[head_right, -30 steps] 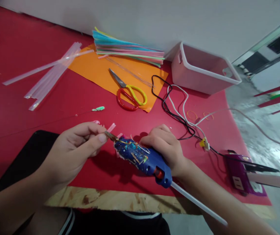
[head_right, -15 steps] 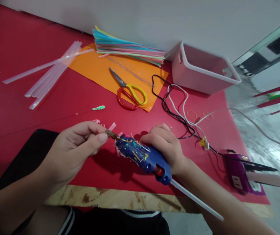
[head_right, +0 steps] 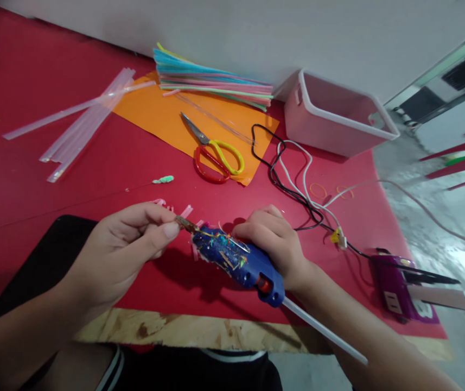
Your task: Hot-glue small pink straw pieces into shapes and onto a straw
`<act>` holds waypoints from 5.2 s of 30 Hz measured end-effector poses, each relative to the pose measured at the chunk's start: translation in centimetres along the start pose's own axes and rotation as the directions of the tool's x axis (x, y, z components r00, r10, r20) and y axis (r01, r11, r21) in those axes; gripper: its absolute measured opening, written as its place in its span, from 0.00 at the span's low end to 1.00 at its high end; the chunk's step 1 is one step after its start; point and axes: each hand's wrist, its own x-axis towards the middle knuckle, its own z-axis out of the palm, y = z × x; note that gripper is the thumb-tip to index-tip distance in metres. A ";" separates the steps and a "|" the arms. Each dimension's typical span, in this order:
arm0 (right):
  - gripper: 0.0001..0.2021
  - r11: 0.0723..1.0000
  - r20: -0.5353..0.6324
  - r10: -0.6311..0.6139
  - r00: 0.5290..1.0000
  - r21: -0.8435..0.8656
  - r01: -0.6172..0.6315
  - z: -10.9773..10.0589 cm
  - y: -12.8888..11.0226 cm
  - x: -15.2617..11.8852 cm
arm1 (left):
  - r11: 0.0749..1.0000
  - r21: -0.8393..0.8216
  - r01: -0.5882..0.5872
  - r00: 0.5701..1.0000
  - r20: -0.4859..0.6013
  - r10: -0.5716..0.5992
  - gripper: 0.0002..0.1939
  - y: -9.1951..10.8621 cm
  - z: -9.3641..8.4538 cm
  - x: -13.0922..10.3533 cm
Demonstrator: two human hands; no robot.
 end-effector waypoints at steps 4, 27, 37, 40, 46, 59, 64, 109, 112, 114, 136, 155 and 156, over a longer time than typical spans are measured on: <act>0.05 0.999 0.005 0.032 0.999 -0.003 -0.032 0.0 0.0 -0.1 | 1.000 0.011 -0.012 1.000 -0.004 0.012 0.02 0.0 0.0 0.0; 0.03 0.999 -0.013 0.021 1.000 -0.035 -0.022 -0.1 -0.1 0.0 | 1.000 0.015 -0.020 1.000 -0.016 0.020 0.03 0.0 0.2 0.1; 0.03 0.999 0.001 0.034 0.999 -0.031 -0.034 -0.2 0.2 -0.1 | 1.000 0.001 -0.010 1.000 -0.018 0.010 0.04 -0.1 0.1 0.1; 0.04 0.999 0.000 0.039 0.999 -0.027 -0.039 -0.2 0.2 -0.2 | 1.000 -0.004 -0.005 1.000 -0.012 0.005 0.04 -0.1 0.1 0.1; 0.04 0.999 -0.008 0.044 0.999 -0.012 -0.044 -0.1 0.1 -0.1 | 1.000 -0.008 -0.025 1.000 0.007 0.025 0.04 -0.2 0.0 0.0; 0.09 0.994 -0.068 0.092 0.993 0.058 -0.089 -0.4 -0.2 -0.2 | 1.000 -0.008 0.007 0.999 -0.033 -0.007 0.03 -0.6 -0.1 0.0; 0.14 0.970 -0.195 0.242 0.951 0.077 -0.231 -0.1 -0.4 -0.5 | 0.998 -0.057 0.013 0.999 -0.044 -0.015 0.03 -0.7 -0.1 -0.2; 0.08 0.991 0.012 0.098 0.995 0.092 -0.099 -0.2 0.3 -0.4 | 1.000 0.001 0.006 0.999 -0.040 -0.006 0.03 -0.3 0.0 -0.1; 0.08 0.990 0.004 0.114 0.994 0.087 -0.114 -0.2 0.2 -0.3 | 1.000 0.001 0.005 0.999 -0.049 -0.005 0.03 -0.4 0.0 -0.2; 0.08 0.991 0.002 0.119 0.993 0.068 -0.119 -0.3 0.2 -0.3 | 1.000 -0.010 0.007 0.999 -0.047 -0.007 0.03 -0.3 0.0 -0.2; 0.09 0.993 0.032 0.077 0.997 0.090 -0.079 -0.3 0.2 -0.6 | 1.000 0.010 0.003 0.999 -0.043 -0.003 0.03 -0.5 0.0 0.0; 0.04 0.999 0.016 0.026 1.000 0.022 -0.026 -0.2 0.2 -0.1 | 1.000 0.002 -0.008 1.000 -0.023 0.008 0.04 -0.3 0.1 -0.2; 0.04 0.999 0.017 0.029 0.999 0.022 -0.030 -0.2 0.2 -0.1 | 1.000 0.001 -0.007 1.000 -0.023 0.007 0.04 -0.3 0.1 -0.2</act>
